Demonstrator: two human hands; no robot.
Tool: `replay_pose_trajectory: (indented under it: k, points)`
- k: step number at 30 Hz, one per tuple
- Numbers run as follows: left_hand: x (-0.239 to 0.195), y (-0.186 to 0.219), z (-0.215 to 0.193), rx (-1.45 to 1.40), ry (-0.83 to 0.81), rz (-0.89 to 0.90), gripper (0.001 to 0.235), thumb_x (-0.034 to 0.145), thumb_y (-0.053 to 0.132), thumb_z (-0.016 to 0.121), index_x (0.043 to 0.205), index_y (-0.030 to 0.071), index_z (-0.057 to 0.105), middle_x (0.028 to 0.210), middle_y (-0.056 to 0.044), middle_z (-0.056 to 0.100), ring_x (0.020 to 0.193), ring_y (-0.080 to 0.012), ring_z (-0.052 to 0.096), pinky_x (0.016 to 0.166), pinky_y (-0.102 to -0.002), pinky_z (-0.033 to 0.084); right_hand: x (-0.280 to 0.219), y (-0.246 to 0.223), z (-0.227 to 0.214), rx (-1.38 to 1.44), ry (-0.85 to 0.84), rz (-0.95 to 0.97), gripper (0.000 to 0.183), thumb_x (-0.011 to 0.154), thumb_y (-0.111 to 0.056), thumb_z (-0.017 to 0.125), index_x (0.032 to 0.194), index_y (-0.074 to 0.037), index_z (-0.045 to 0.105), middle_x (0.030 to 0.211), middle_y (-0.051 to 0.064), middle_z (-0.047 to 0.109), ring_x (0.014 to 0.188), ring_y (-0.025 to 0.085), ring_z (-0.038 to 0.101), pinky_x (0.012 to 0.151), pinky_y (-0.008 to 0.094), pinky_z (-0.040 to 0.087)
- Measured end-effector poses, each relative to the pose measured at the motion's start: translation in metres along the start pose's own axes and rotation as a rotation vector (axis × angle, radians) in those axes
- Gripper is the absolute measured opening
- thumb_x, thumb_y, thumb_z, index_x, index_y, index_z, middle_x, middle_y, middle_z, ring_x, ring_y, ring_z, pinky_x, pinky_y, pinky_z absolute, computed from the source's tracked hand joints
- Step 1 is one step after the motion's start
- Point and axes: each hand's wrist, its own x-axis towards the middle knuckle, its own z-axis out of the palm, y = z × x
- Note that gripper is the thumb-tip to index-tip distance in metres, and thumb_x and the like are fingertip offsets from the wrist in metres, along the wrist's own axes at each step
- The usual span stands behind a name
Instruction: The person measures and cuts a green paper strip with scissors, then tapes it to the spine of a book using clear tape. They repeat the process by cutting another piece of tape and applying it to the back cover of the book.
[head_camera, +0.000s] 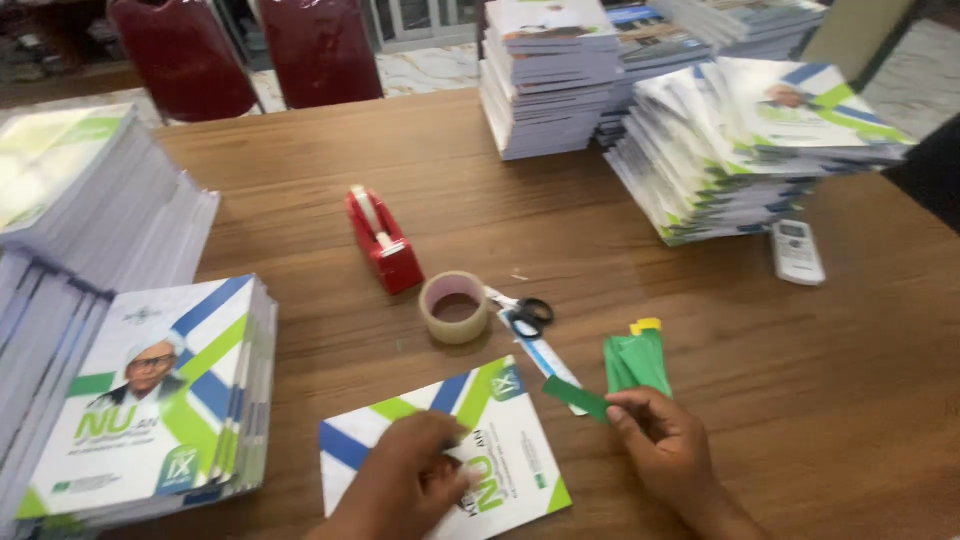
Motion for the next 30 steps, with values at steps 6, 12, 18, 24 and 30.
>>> replay_pose_trajectory:
  k: [6,12,18,24,30]
  points:
    - [-0.051,-0.056,0.009,0.476,-0.247,-0.068,0.100,0.082,0.076,0.078,0.160,0.030,0.036,0.169,-0.010,0.019,0.154,-0.0358,0.013,0.103,-0.082,0.015,0.024,-0.036,0.038,0.076,-0.364,0.182,0.029,0.086,-0.012,0.078,0.115,-0.009,0.079,0.081,0.003,0.077,0.069,0.010,0.067,0.059,0.023,0.051]
    - [-0.014,-0.065,-0.013,0.512,-0.101,-0.072,0.087,0.085,0.075,0.065,0.155,0.029,0.043,0.167,-0.012,0.026,0.153,-0.0323,0.020,0.106,-0.074,0.020,0.040,-0.088,0.125,-0.116,-0.386,-0.130,0.026,0.078,-0.003,0.061,0.091,-0.017,0.080,0.073,-0.004,0.072,0.063,0.010,0.057,0.063,0.026,0.048]
    - [-0.002,-0.073,-0.021,0.468,-0.050,-0.054,0.088,0.084,0.073,0.065,0.154,0.023,0.045,0.168,-0.012,0.026,0.153,-0.0357,0.020,0.110,-0.074,0.014,0.025,-0.085,0.141,-0.240,-0.582,-0.298,0.017,0.086,-0.026,0.074,0.097,-0.015,0.080,0.083,0.001,0.077,0.053,0.012,0.062,0.053,0.029,0.049]
    - [-0.010,-0.068,-0.019,0.299,0.225,-0.007,0.057,0.082,0.041,0.078,0.128,0.012,0.062,0.143,-0.016,0.057,0.141,-0.0340,0.047,0.112,-0.068,0.026,0.003,-0.077,0.137,-0.234,-0.728,-0.430,0.031,0.091,-0.036,0.072,0.108,-0.011,0.077,0.085,0.004,0.074,0.074,0.021,0.071,0.068,0.035,0.056]
    - [-0.008,-0.027,-0.030,0.194,0.308,0.360,0.022,0.091,0.020,0.076,0.097,0.002,0.065,0.103,-0.016,0.061,0.094,-0.0362,0.060,0.080,-0.051,0.045,0.015,-0.054,0.122,-0.392,-0.610,-0.542,0.071,0.083,-0.062,0.076,0.140,-0.023,0.061,0.064,-0.006,0.070,0.051,0.017,0.064,0.050,0.036,0.052]
